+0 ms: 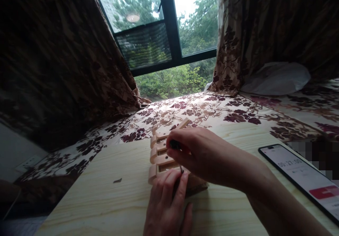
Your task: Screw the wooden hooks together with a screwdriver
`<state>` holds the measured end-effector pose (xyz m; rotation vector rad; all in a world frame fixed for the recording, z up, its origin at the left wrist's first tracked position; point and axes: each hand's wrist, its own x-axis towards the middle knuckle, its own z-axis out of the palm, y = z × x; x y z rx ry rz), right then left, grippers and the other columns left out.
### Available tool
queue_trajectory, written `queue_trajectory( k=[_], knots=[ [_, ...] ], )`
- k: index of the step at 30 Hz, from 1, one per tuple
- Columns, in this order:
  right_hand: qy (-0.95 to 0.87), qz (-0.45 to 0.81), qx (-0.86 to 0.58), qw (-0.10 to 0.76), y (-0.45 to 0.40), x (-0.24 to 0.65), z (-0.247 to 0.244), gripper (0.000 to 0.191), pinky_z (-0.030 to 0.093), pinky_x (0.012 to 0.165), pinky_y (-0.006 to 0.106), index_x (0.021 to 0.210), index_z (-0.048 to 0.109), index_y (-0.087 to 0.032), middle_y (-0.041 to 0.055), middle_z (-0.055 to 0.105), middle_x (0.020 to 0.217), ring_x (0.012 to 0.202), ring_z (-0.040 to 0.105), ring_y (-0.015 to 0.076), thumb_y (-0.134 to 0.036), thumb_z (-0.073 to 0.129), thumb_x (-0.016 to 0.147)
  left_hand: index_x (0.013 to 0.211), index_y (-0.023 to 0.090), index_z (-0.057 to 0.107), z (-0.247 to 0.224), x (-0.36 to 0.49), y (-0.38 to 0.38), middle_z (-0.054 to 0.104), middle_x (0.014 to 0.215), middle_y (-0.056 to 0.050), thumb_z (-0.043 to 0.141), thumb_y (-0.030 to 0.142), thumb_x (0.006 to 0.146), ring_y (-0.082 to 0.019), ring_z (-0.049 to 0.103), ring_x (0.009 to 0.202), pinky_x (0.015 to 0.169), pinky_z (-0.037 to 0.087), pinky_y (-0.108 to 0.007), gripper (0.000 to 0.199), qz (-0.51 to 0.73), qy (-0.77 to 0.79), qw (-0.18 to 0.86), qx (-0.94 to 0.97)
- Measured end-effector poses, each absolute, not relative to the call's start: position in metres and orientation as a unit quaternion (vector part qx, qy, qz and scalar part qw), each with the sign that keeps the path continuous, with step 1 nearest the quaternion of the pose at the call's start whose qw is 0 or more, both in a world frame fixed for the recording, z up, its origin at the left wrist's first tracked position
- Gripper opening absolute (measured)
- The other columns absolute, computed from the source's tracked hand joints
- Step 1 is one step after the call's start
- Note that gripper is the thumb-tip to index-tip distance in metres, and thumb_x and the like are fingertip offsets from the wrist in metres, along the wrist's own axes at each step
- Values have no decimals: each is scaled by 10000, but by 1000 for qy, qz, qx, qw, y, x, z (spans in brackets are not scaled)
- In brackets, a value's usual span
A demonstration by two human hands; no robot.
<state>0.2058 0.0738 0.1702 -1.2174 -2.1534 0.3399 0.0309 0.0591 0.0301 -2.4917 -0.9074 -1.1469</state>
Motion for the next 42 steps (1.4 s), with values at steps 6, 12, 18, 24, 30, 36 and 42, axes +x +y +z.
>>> queue_trajectory(
  k=[6, 12, 18, 24, 30, 36, 42],
  knots=[
    [-786, 80, -527, 313, 79, 208, 168, 222, 339, 557, 256, 797, 574, -189, 3, 610, 700, 599, 492, 128, -357, 527, 934, 1291, 119, 549, 28, 33, 60, 549, 1252, -130, 548, 147, 786, -280, 467, 1222, 1038, 434, -427, 505, -412, -315, 127, -846],
    [-817, 111, -469, 317, 73, 209, 171, 127, 372, 599, 244, 902, 630, -208, 13, 672, 827, 668, 548, 127, -267, 521, 931, 1294, 122, 546, 27, 37, 59, 556, 1239, -126, 489, 110, 781, -278, 472, 1208, 1029, 431, -447, 516, -428, -318, 117, -838],
    [-783, 59, -535, 311, 82, 204, 168, 208, 345, 566, 265, 800, 560, -187, 21, 623, 705, 599, 511, 143, -321, 489, 942, 1284, 110, 554, 26, 37, 60, 544, 1247, -117, 454, 93, 804, -270, 464, 1216, 1054, 393, -423, 492, -438, -312, 108, -836],
    [-805, 89, -498, 310, 73, 209, 171, 131, 337, 563, 249, 883, 622, -214, -19, 638, 754, 616, 512, 116, -311, 542, 921, 1298, 106, 540, 29, 37, 58, 532, 1251, -131, 467, 95, 801, -279, 454, 1222, 1044, 416, -439, 502, -424, -316, 114, -841],
    [-794, 111, -506, 319, 77, 207, 170, 197, 326, 553, 257, 782, 602, -189, -13, 602, 693, 597, 481, 117, -313, 543, 923, 1316, 105, 527, 31, 33, 57, 515, 1280, -138, 481, 102, 824, -285, 439, 1247, 1040, 428, -440, 494, -405, -310, 109, -853],
    [-771, 74, -536, 336, 80, 205, 168, 208, 317, 546, 261, 807, 612, -201, -20, 600, 660, 581, 475, 125, -383, 576, 901, 1328, 102, 516, 32, 32, 57, 507, 1287, -134, 473, 108, 832, -281, 438, 1248, 1062, 398, -442, 497, -394, -312, 111, -857],
    [-803, 99, -465, 359, 77, 211, 172, 167, 358, 589, 238, 866, 676, -196, -11, 669, 779, 659, 557, 111, -242, 529, 932, 1331, 100, 513, 34, 31, 56, 485, 1311, -137, 474, 102, 837, -285, 415, 1271, 1070, 392, -429, 495, -384, -312, 101, -863]
  ],
)
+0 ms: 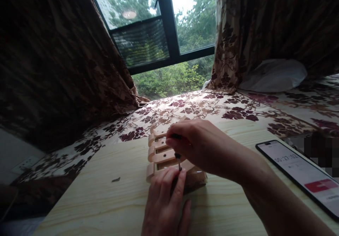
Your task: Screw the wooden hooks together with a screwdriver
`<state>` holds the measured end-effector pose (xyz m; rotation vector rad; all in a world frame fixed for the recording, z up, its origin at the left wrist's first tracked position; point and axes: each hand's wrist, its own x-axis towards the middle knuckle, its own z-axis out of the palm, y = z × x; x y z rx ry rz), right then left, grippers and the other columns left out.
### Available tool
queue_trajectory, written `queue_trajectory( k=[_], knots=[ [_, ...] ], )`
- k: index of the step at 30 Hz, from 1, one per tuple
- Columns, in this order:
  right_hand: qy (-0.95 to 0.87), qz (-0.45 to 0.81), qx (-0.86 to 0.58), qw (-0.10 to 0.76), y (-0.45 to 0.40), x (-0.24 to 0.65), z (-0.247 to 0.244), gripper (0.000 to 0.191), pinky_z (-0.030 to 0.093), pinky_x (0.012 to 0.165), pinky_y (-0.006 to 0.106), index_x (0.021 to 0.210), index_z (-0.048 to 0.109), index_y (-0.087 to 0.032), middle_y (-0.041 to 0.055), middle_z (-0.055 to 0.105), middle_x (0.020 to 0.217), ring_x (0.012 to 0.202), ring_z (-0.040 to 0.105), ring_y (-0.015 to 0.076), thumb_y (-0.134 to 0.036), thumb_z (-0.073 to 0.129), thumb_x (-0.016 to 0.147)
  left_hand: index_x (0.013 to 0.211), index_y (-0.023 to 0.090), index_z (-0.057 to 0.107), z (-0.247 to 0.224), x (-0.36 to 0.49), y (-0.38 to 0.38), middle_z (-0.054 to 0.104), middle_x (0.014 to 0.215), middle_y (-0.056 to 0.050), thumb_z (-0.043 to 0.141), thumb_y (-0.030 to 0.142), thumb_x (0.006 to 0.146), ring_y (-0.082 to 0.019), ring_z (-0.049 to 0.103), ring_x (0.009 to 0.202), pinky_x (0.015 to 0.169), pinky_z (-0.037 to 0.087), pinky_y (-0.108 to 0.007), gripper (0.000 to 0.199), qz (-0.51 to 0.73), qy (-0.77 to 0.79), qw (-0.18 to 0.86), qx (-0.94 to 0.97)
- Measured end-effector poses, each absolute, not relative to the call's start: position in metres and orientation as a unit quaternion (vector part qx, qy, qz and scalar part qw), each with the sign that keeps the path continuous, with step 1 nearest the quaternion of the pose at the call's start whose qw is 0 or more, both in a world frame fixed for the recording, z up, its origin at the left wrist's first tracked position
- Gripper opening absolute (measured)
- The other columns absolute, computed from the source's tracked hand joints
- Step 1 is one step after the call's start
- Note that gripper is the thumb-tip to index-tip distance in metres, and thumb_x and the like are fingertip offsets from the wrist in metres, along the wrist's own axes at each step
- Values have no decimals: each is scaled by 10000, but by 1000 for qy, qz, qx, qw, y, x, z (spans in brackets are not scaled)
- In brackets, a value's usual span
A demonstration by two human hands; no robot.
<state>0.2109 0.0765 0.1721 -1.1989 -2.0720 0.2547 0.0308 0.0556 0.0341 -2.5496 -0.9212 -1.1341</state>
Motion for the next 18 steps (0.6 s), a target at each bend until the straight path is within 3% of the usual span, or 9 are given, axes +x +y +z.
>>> queue_trajectory(
  k=[5, 12, 18],
  knots=[
    [-771, 32, -531, 350, 81, 209, 171, 218, 328, 549, 243, 786, 636, -180, -25, 617, 632, 566, 511, 107, -314, 547, 933, 1339, 104, 508, 36, 29, 56, 480, 1318, -131, 481, 102, 843, -281, 412, 1274, 1079, 381, -428, 496, -375, -311, 95, -868],
    [-817, 96, -447, 351, 76, 201, 170, 184, 316, 525, 219, 777, 612, -195, -44, 567, 650, 549, 441, 84, -303, 570, 919, 1359, 87, 479, 40, 25, 57, 433, 1341, -155, 514, 118, 818, -296, 378, 1280, 1062, 397, -448, 543, -336, -294, 124, -886],
    [-782, 3, -536, 319, 87, 188, 165, 246, 316, 557, 262, 809, 613, -168, 8, 578, 653, 571, 476, 127, -358, 529, 940, 1339, 74, 486, 34, 31, 56, 433, 1316, -148, 449, 95, 834, -291, 384, 1266, 1069, 367, -452, 507, -374, -306, 108, -869]
  ],
)
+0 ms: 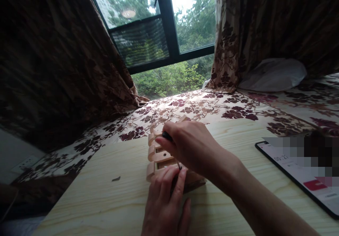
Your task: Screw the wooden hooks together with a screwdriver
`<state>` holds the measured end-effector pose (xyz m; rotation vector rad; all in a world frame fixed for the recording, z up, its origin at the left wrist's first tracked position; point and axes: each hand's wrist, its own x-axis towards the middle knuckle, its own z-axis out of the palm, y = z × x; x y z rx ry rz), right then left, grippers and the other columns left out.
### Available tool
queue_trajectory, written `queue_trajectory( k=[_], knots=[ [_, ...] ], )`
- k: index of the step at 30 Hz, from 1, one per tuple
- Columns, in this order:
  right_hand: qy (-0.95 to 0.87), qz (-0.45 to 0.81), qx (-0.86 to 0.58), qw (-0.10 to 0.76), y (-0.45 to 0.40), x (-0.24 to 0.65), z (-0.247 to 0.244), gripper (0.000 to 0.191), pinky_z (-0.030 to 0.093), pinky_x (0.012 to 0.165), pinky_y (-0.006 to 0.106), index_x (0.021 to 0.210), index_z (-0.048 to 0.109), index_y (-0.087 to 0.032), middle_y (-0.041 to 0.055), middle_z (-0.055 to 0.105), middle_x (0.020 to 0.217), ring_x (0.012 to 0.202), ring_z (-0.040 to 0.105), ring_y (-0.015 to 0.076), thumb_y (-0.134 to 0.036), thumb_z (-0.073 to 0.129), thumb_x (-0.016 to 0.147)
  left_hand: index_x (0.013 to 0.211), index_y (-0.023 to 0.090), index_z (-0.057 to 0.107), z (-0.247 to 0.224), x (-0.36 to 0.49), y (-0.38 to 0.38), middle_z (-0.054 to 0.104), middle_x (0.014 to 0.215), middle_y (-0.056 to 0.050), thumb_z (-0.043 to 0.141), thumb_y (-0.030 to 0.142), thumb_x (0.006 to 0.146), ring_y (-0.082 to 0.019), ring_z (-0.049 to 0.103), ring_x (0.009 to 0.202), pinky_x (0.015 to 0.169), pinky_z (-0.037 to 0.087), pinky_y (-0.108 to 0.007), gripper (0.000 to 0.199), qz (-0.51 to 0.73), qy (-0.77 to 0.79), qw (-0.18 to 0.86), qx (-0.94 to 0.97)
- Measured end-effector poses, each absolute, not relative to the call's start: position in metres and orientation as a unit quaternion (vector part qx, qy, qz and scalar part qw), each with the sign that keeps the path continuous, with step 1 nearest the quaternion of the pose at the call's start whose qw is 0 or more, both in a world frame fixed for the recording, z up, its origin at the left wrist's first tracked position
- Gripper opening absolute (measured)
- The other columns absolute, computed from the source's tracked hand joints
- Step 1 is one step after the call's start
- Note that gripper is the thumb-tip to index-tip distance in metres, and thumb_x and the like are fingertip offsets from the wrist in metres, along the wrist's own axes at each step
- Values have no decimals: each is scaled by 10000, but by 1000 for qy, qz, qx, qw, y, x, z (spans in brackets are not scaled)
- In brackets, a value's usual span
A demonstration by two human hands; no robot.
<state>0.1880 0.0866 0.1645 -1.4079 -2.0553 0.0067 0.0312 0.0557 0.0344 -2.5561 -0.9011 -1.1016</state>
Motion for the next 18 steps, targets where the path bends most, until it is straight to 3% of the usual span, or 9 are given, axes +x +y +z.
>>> queue_trajectory(
  k=[8, 14, 18],
  knots=[
    [-831, 60, -426, 352, 79, 191, 167, 151, 337, 577, 238, 874, 640, -190, -2, 632, 775, 639, 514, 111, -269, 530, 939, 1310, 71, 506, 33, 33, 56, 445, 1317, -152, 442, 91, 814, -300, 388, 1258, 1066, 346, -471, 500, -400, -298, 96, -861],
    [-787, -6, -519, 333, 87, 192, 162, 248, 335, 552, 266, 808, 633, -172, 13, 603, 669, 578, 500, 136, -367, 542, 931, 1319, 68, 501, 29, 34, 58, 454, 1305, -148, 439, 85, 791, -298, 389, 1254, 1067, 334, -468, 531, -402, -301, 94, -860],
    [-801, 3, -486, 350, 82, 194, 164, 229, 362, 594, 272, 867, 658, -178, 38, 644, 794, 655, 534, 147, -343, 521, 944, 1324, 68, 492, 29, 35, 57, 448, 1311, -153, 446, 88, 784, -301, 380, 1260, 1065, 338, -475, 542, -397, -302, 95, -862]
  ],
)
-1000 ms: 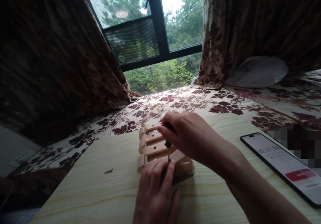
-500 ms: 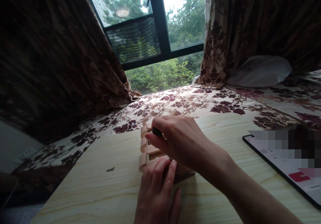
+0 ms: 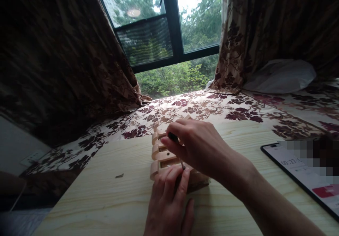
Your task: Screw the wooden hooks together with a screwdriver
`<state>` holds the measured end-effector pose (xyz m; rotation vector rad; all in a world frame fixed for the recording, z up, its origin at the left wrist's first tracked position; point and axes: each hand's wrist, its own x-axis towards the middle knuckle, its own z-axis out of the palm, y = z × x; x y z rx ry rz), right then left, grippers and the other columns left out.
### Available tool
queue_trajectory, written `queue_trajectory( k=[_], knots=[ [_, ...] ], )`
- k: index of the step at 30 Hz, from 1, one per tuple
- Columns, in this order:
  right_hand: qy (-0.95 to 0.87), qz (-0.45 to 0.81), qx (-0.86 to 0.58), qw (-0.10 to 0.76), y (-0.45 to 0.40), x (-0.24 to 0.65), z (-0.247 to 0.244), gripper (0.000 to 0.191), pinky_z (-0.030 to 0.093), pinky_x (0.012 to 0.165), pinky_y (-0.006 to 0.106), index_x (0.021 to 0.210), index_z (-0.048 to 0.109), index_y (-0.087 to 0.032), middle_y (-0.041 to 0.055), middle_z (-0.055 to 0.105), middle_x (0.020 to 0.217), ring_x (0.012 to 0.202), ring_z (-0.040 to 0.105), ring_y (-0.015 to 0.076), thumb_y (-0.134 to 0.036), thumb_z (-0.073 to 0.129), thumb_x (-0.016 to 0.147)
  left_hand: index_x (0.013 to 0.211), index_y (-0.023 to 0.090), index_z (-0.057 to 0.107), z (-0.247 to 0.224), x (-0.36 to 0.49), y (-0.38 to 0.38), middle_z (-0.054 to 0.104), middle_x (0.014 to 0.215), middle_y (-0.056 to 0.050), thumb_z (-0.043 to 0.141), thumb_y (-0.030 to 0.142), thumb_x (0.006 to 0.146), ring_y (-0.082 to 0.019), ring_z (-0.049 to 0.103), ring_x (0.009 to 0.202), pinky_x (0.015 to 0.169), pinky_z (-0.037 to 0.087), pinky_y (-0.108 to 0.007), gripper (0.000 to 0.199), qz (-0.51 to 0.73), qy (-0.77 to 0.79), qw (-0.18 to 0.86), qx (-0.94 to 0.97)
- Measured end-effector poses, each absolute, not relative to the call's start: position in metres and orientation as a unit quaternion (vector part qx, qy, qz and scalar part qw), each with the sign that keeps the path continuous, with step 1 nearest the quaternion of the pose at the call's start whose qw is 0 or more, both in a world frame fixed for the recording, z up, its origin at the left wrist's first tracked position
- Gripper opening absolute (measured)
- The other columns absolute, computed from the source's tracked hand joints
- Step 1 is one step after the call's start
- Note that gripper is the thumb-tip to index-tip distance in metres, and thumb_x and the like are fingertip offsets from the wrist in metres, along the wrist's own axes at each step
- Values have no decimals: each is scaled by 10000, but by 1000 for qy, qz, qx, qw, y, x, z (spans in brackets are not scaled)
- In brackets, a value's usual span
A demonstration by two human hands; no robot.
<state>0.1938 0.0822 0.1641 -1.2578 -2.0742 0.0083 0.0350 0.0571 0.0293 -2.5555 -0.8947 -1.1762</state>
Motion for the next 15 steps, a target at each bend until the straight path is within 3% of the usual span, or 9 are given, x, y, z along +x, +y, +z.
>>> queue_trajectory(
  k=[5, 11, 15],
  knots=[
    [-836, 71, -423, 342, 78, 194, 168, 227, 360, 613, 262, 879, 666, -178, 28, 642, 785, 671, 529, 135, -290, 487, 962, 1279, 66, 514, 36, 35, 56, 467, 1283, -160, 456, 84, 778, -295, 385, 1243, 1031, 381, -463, 505, -394, -301, 109, -862],
    [-784, -21, -518, 342, 87, 189, 162, 388, 288, 535, 266, 638, 537, -179, 9, 543, 600, 547, 438, 122, -397, 494, 956, 1273, 67, 519, 39, 36, 56, 478, 1257, -162, 467, 89, 760, -295, 400, 1219, 1007, 393, -459, 516, -390, -305, 124, -860],
    [-800, 34, -481, 357, 81, 192, 164, 209, 320, 545, 246, 861, 632, -191, -7, 613, 684, 579, 492, 116, -371, 552, 931, 1275, 60, 518, 38, 37, 55, 465, 1265, -156, 474, 78, 747, -292, 386, 1227, 1033, 365, -451, 530, -389, -310, 120, -859]
  ],
)
